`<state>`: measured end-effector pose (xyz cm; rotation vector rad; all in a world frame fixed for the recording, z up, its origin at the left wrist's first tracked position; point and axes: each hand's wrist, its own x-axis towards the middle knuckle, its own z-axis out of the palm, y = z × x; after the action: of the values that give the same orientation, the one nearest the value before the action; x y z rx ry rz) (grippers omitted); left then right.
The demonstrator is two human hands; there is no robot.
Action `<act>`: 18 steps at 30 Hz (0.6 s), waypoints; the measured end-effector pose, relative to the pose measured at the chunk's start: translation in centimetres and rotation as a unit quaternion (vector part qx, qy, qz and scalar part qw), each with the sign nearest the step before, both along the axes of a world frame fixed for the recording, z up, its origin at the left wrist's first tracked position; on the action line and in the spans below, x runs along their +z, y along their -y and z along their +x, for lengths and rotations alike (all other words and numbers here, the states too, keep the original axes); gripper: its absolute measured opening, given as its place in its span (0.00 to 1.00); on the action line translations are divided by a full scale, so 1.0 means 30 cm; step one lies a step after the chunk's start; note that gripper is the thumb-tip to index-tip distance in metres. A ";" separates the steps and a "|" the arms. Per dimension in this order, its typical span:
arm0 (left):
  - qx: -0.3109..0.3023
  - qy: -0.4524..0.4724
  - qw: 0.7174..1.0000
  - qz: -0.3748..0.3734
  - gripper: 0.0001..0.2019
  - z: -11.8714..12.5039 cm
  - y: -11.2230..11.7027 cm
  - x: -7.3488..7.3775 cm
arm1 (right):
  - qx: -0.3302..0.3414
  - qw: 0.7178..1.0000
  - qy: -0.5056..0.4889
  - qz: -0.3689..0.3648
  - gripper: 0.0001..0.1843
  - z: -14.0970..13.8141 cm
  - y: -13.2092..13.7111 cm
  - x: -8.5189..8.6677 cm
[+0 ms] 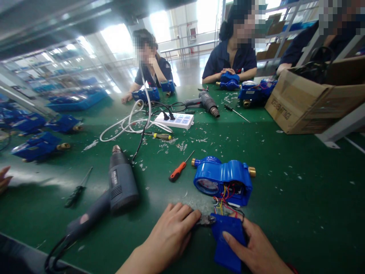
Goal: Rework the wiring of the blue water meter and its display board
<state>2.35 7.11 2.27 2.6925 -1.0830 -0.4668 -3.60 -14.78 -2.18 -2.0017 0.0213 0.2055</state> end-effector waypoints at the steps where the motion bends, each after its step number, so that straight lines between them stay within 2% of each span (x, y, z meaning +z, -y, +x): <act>1: -0.001 -0.004 1.000 -0.001 0.19 0.000 -0.002 0.001 | 0.000 1.000 0.004 -0.004 0.16 0.001 0.001 0.002; 7: -0.001 -0.053 0.998 -0.026 0.19 0.019 -0.013 -0.010 | 0.011 1.000 0.001 -0.013 0.15 -0.003 0.004 0.007; 11: 0.038 -0.053 0.996 -0.053 0.22 -0.003 -0.021 -0.008 | 0.006 1.000 -0.007 -0.009 0.16 -0.017 0.002 -0.030; 14: 0.097 0.000 0.991 -0.095 0.29 -0.068 -0.024 -0.032 | -0.027 0.995 0.054 -0.083 0.20 -0.030 -0.006 -0.069; 18: 0.155 0.076 0.978 -0.120 0.32 -0.165 -0.012 -0.101 | -0.044 0.957 0.208 -0.198 0.16 -0.038 -0.014 -0.092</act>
<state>-2.60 7.46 -0.76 2.6430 -0.6796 -0.0704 -4.74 -14.37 -4.93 -2.4011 -0.1264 -0.3039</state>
